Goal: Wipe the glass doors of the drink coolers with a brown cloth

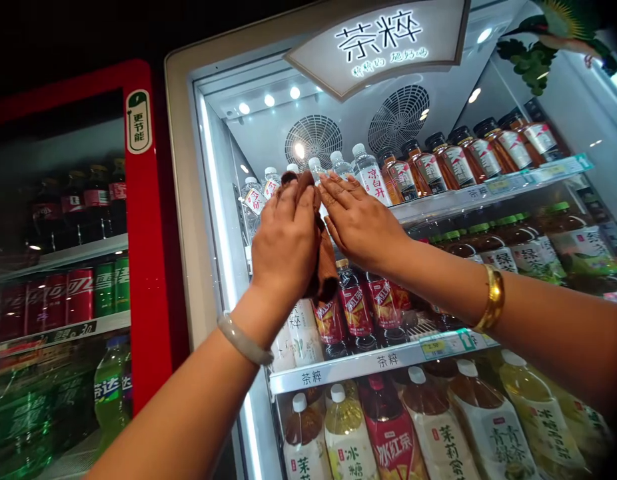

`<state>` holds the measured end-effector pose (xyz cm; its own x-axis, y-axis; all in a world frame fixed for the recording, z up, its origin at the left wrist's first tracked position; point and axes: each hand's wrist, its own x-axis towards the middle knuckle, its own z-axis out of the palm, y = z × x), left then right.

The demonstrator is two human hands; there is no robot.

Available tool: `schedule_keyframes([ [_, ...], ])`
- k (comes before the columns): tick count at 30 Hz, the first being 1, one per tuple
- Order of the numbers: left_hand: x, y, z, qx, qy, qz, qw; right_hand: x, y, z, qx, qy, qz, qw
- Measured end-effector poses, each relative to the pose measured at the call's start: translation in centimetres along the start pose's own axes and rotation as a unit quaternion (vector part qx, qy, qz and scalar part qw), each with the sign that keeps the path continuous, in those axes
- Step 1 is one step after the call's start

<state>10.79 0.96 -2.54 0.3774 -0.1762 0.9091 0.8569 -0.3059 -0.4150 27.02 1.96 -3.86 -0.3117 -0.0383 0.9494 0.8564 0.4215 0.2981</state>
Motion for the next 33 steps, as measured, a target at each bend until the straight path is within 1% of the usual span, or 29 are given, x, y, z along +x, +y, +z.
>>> schedule_keyframes([
  [3,2.9,-4.1,-0.6,-0.002,0.029,-0.028,0.999,-0.3,0.2,0.0,0.011,0.003,-0.002,1.0],
  [5,3.8,-5.7,-1.1,0.015,0.021,-0.05,0.998,-0.3,0.4,0.1,0.023,0.007,-0.006,1.0],
  [6,3.5,-5.8,-1.3,0.025,0.018,-0.056,0.998,-0.3,0.5,0.1,0.026,0.009,-0.009,1.0],
  [8,1.6,-4.9,-1.8,0.043,0.019,-0.051,0.998,-0.5,0.5,0.2,0.028,0.015,-0.013,0.999],
  [11,-2.2,-3.2,-2.4,0.044,0.019,0.004,0.999,-0.8,0.4,0.4,0.025,0.026,-0.017,0.999],
  [12,-2.8,-3.2,-2.6,0.046,0.008,0.024,0.999,-0.8,0.4,0.4,0.025,0.03,-0.018,0.999],
  [13,-2.8,-3.6,-2.7,0.047,0.001,0.033,0.998,-0.8,0.4,0.5,0.025,0.033,-0.02,0.999],
  [15,-1.3,-5.4,-2.7,0.047,-0.001,0.025,0.999,-0.4,0.4,0.5,0.027,0.035,-0.024,0.999],
  [18,2.7,-8.7,-2.2,0.047,0.021,-0.03,0.998,1.3,0.1,0.6,0.03,0.031,-0.035,0.998],
  [20,4.3,-9.7,-1.7,0.044,0.04,-0.068,0.996,2.7,-0.5,0.7,0.028,0.031,-0.036,0.998],
  [21,4.4,-9.6,-1.6,0.043,0.048,-0.077,0.995,3.4,-0.9,0.8,0.026,0.032,-0.037,0.998],
  [23,3.2,-8.5,-1.7,0.041,0.055,-0.07,0.995,4.2,-2.0,1.2,0.023,0.026,-0.044,0.998],
  [24,1.9,-7.7,-1.9,0.042,0.044,-0.05,0.997,4.3,-2.6,1.4,0.021,0.019,-0.053,0.998],
  [26,-1.5,-6.2,-2.7,0.045,0.018,-0.015,0.999,3.9,-3.9,1.9,0.021,0.001,-0.073,0.997],
  [28,-5.3,-5.1,-3.7,0.056,-0.006,-0.002,0.998,2.5,-5.2,2.4,0.033,-0.009,-0.081,0.996],
  [30,-8.5,-4.7,-4.6,0.059,-0.015,-0.003,0.998,0.6,-6.8,2.7,0.066,-0.01,-0.076,0.995],
  [32,-10.4,-4.9,-5.2,0.048,-0.017,-0.012,0.999,-1.3,-8.4,2.8,0.116,-0.018,-0.089,0.989],
  [33,-10.7,-5.3,-5.3,0.039,-0.019,-0.019,0.999,-2.0,-9.3,2.9,0.14,-0.026,-0.105,0.984],
])
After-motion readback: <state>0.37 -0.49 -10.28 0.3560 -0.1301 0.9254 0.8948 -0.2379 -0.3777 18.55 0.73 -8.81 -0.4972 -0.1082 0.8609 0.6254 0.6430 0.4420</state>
